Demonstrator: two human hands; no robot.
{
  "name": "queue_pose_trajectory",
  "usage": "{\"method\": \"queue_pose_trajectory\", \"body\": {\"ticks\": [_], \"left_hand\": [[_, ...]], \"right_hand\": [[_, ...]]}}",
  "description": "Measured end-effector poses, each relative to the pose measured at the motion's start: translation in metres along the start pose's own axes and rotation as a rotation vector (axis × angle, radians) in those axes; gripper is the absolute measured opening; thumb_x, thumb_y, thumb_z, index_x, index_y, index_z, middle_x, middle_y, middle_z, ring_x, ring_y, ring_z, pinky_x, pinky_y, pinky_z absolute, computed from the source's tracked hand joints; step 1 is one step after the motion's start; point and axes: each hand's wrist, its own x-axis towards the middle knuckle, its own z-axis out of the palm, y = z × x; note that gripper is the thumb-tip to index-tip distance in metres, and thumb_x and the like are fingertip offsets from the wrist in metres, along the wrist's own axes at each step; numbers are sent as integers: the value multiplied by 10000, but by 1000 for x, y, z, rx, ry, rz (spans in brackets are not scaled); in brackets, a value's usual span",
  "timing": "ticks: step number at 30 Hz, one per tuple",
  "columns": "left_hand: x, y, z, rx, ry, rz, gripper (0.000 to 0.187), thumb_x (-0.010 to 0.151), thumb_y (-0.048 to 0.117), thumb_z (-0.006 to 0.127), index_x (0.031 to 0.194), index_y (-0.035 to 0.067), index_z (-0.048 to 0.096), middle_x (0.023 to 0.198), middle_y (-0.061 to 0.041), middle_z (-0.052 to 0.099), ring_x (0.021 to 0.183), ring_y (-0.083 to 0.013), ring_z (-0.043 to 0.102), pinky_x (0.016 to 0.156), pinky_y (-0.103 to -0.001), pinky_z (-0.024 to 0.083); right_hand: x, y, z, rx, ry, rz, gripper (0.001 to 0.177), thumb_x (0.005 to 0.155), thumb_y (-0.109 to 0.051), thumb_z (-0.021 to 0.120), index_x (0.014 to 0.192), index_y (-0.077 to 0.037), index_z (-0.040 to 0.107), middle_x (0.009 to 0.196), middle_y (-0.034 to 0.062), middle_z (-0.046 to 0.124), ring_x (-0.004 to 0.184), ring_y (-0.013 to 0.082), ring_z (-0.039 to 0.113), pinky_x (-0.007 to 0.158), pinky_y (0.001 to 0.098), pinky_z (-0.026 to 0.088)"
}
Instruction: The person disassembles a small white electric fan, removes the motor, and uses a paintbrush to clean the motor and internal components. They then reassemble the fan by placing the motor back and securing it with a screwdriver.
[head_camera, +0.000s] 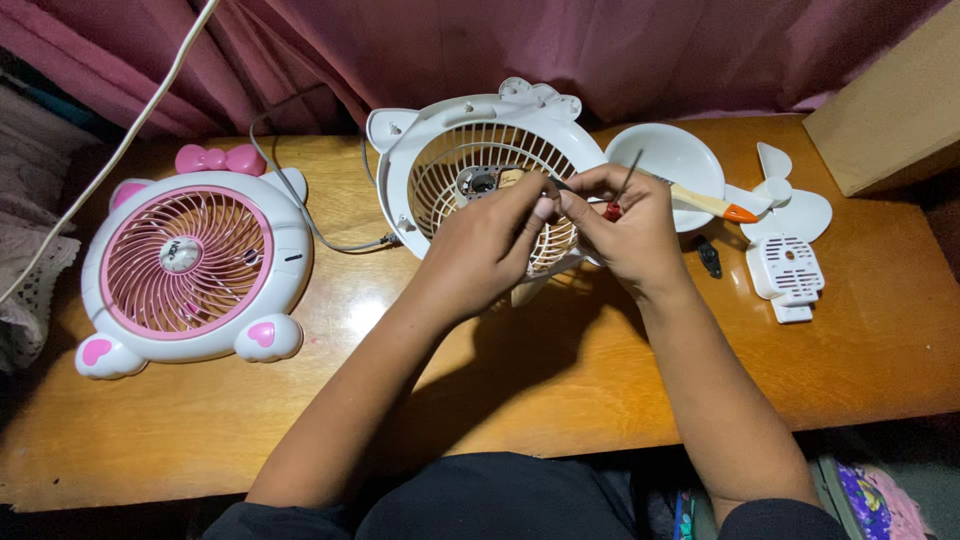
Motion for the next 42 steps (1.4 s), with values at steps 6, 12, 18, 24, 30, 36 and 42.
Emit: {"method": "queue_pose_trajectory", "body": {"ticks": [6,12,18,24,30,36,42], "left_hand": [[0,16,12,11,6,28,199,1086,277,493,1058,83,525,907,-158,700,866,-416,680,686,-530,492],[2,26,30,-22,-18,48,182,1082,263,495,1092,89,548,913,-175,694,868,-430,666,699,-538,484],[5,31,48,-115,-61,53,174,1083,246,482,1076,88,554,907,-168,700,850,-404,686,702,-506,501],[10,35,73,-138,-75,80,204,1099,241,488,1088,40,519,863,-211,662,840,-424,658,724,-503,481],[12,38,88,-348,-88,102,178,1110,199,463,1109,30,519,979,-200,683,942,-403,681,812,-444,530],[11,38,97,-384,-140,125,138,1105,150,451,1138,20,480,1060,-194,642,1001,-396,656,890,-415,521],[7,35,99,-390,-114,88,133,1097,130,455,1176,26,485,1065,-186,648,1018,-379,667,907,-411,519]], "right_hand": [[-18,-9,-18,21,125,38,130,942,-46,808,1020,10,720,789,-2,676,604,11,521,530,167,398],[-35,-18,-37,-79,157,58,147,966,-30,759,1106,14,748,795,-29,667,604,6,518,530,165,401],[-56,-27,-63,-144,206,100,200,972,2,696,1168,34,726,919,67,756,590,17,489,509,166,365],[-76,-14,-90,-194,292,59,134,947,31,703,1078,22,678,1002,79,757,919,60,741,800,165,576],[-103,14,-108,-417,338,201,109,928,4,741,1037,0,742,783,-27,636,611,-1,458,526,172,344],[-121,39,-114,-490,451,322,100,892,-49,788,982,-6,773,579,-63,497,497,3,352,462,203,244],[-123,53,-115,-459,525,155,131,911,-51,751,1034,-8,762,716,-103,606,575,-23,429,511,179,322]]}}
